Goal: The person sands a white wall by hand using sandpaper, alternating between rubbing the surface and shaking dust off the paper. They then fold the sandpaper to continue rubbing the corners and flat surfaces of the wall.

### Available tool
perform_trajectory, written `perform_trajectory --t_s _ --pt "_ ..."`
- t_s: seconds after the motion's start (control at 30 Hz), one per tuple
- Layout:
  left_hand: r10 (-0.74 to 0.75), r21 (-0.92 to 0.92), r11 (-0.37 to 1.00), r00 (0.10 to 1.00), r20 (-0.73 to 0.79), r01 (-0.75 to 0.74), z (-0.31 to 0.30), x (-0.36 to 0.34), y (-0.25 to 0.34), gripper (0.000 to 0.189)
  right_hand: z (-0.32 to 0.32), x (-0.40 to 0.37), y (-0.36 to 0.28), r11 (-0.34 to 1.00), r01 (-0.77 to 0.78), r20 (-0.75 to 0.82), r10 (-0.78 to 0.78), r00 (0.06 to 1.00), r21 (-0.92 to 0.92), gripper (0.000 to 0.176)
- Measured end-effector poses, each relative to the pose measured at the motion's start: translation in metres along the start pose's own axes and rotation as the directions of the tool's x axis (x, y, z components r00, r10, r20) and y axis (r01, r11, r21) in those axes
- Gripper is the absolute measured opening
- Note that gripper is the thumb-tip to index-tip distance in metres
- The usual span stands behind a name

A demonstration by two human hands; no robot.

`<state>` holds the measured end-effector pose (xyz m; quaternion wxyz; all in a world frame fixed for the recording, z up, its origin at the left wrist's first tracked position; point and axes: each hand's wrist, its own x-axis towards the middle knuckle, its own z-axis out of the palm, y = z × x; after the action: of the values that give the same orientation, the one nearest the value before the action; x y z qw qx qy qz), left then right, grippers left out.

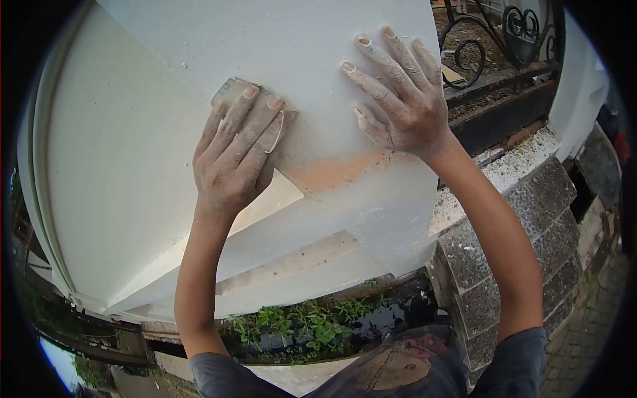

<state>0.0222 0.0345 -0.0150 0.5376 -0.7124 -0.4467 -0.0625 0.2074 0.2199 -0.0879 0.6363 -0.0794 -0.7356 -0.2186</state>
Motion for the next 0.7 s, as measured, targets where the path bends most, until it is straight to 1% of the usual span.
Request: perform_trajectory --t_s 0.03,0.07,0.1,0.13,0.17,0.2,0.23,0.27,0.3,0.33,0.37,0.4,0.43,0.5,0.53,0.57,0.6,0.63,0.67,0.7 --pt "-0.034 0.013 0.999 0.999 -0.026 0.034 0.002 0.001 0.006 0.033 0.001 0.0 -0.001 1.0 -0.001 -0.002 0.001 1.0 0.002 0.045" --pt "0.03 -0.089 0.996 0.997 0.065 -0.024 0.006 -0.004 0.02 0.035 0.001 -0.001 -0.002 1.0 0.002 -0.008 -0.002 1.0 0.002 0.045" --pt "0.162 -0.132 0.981 0.972 0.172 -0.14 0.012 -0.013 0.033 0.036 0.002 -0.001 -0.002 1.0 -0.01 -0.003 0.01 1.0 0.01 0.046" --pt "0.293 -0.188 0.95 0.917 0.27 -0.248 0.014 -0.016 0.04 0.036 0.003 -0.002 -0.003 1.0 -0.022 0.002 0.022 1.0 0.018 0.047" --pt "0.298 -0.239 0.942 0.917 0.264 -0.237 0.014 -0.016 0.031 0.036 0.003 -0.002 -0.001 0.999 -0.037 0.005 0.037 0.999 0.019 0.048" --pt "0.2 -0.151 0.973 0.966 0.164 -0.176 0.009 -0.01 0.017 0.035 0.002 -0.002 -0.001 1.0 -0.023 -0.001 0.023 1.0 0.013 0.047" --pt "0.104 -0.072 0.992 0.993 0.053 -0.1 0.003 0.0 0.001 0.035 0.002 -0.001 0.0 1.0 -0.01 -0.005 0.01 1.0 0.007 0.045" --pt "0.01 -0.004 1.0 0.998 -0.059 -0.01 -0.001 0.004 -0.006 0.034 0.001 -0.001 -0.001 1.0 0.002 -0.005 -0.002 1.0 0.007 0.044" --pt "-0.034 -0.014 0.999 0.996 -0.079 0.033 -0.002 0.007 0.003 0.026 0.001 -0.003 -0.003 1.0 -0.001 -0.002 0.002 1.0 0.008 0.044" --pt "0.013 -0.121 0.993 1.0 0.023 -0.01 0.0 0.003 0.018 0.025 0.0 -0.003 -0.003 1.0 -0.002 -0.005 0.002 1.0 0.007 0.044" --pt "0.131 -0.232 0.968 0.984 0.123 -0.1 0.008 -0.007 0.032 0.026 0.001 0.0 -0.001 1.0 0.01 -0.015 -0.009 1.0 0.004 0.044" --pt "0.256 -0.347 0.921 0.944 0.207 -0.174 0.011 -0.011 0.039 0.026 0.001 0.0 -0.002 1.0 -0.005 -0.005 0.005 1.0 0.018 0.045" --pt "0.256 -0.388 0.908 0.941 0.223 -0.155 0.011 -0.011 0.03 0.028 0.001 0.0 -0.002 0.999 -0.021 0.001 0.021 1.0 0.025 0.047" --pt "0.086 -0.153 0.985 0.995 0.04 -0.079 -0.002 0.007 0.0 0.028 0.001 -0.001 0.001 0.999 -0.032 0.006 0.032 0.999 0.023 0.048" --pt "0.01 -0.044 0.999 0.998 -0.062 -0.013 -0.008 0.013 -0.008 0.028 0.002 -0.001 0.002 1.0 -0.024 0.006 0.024 1.0 0.02 0.048" --pt "-0.029 -0.02 0.999 0.997 -0.065 0.028 -0.008 0.014 -0.002 0.028 0.002 -0.002 0.0 1.0 -0.022 0.007 0.022 1.0 0.02 0.048" --pt "0.019 -0.127 0.992 1.0 0.014 -0.017 -0.003 0.01 0.012 0.026 0.002 -0.004 -0.002 0.999 -0.03 0.007 0.03 1.0 0.026 0.048" --pt "0.135 -0.243 0.965 0.981 0.137 -0.099 0.005 -0.002 0.026 0.026 0.002 -0.003 -0.001 0.999 -0.029 0.001 0.029 1.0 0.029 0.048" --pt "0.259 -0.365 0.917 0.935 0.242 -0.16 0.01 -0.011 0.035 0.026 0.002 -0.002 -0.001 0.999 -0.027 -0.004 0.027 1.0 0.031 0.048" --pt "0.268 -0.407 0.901 0.929 0.256 -0.148 0.01 -0.01 0.028 0.027 0.002 0.0 -0.001 0.999 -0.03 -0.007 0.031 1.0 0.035 0.048"
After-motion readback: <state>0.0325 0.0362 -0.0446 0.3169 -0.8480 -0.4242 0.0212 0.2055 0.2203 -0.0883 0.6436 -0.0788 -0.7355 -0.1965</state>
